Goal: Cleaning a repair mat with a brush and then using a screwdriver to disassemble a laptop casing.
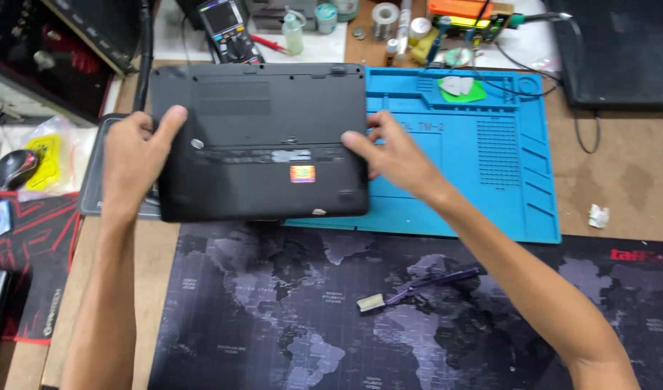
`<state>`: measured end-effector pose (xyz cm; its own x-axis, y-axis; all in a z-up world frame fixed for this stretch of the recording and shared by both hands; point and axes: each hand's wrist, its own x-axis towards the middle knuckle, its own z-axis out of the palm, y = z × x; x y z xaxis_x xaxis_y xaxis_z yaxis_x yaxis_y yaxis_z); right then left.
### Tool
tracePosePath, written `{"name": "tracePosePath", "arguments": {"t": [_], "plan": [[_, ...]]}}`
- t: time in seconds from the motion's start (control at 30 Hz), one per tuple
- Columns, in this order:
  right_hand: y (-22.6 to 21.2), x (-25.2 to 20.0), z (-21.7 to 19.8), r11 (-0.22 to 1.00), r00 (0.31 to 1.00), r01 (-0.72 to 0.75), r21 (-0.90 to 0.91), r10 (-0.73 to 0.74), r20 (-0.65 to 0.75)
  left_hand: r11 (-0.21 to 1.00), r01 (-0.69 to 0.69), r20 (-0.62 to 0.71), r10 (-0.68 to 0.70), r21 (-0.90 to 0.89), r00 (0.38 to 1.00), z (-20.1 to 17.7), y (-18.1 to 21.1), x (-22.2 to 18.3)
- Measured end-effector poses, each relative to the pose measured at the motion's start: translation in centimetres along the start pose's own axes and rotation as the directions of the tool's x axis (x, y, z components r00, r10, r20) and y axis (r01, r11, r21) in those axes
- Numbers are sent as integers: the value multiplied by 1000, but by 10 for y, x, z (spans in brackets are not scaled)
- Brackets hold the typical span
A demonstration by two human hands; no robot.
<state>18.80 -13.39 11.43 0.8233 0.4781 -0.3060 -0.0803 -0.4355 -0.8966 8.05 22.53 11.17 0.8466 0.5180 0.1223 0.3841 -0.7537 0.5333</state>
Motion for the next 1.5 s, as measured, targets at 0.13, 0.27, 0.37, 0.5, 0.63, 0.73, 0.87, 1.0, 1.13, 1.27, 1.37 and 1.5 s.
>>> {"name": "tracePosePath", "arguments": {"t": [0.13,0.27,0.37,0.5,0.63,0.73,0.87,1.0,1.13,1.27,1.37,1.5], "plan": [[35,-19,-66,993,984,119,4,-118,-131,964,76,196,-25,-256,980,47,48,-3],[67,-40,-116,977,980,-33,-209,-10,-201,984,101,370,-39,-149,928,48,151,-50],[95,-52,-135,940,971,-112,-322,35,-236,985,100,479,-20,-142,877,74,170,-51],[126,-57,-149,837,972,-157,-524,38,-231,998,-1,543,33,-60,839,126,158,-42],[99,-77,-144,732,968,-203,-651,50,-246,994,-113,488,99,-1,867,150,151,-46],[100,-82,-140,655,972,-218,-723,83,-218,956,-238,418,148,171,896,156,145,-48],[120,-86,-133,418,970,-181,-890,-73,-232,910,-337,385,229,241,894,159,139,-43],[75,-138,-77,297,977,200,-934,-134,167,909,-360,386,261,211,885,156,136,-39],[106,-160,-23,477,785,585,-656,-131,605,882,-351,392,216,314,894,167,132,-32],[119,-169,-1,246,756,652,-717,-290,587,790,-420,379,259,445,888,168,135,-36],[104,-165,-8,268,725,688,-674,-279,630,737,-466,302,359,489,883,173,142,-38],[5,-150,-58,590,881,222,-776,219,419,760,-519,154,502,392,851,184,169,-41]]}}
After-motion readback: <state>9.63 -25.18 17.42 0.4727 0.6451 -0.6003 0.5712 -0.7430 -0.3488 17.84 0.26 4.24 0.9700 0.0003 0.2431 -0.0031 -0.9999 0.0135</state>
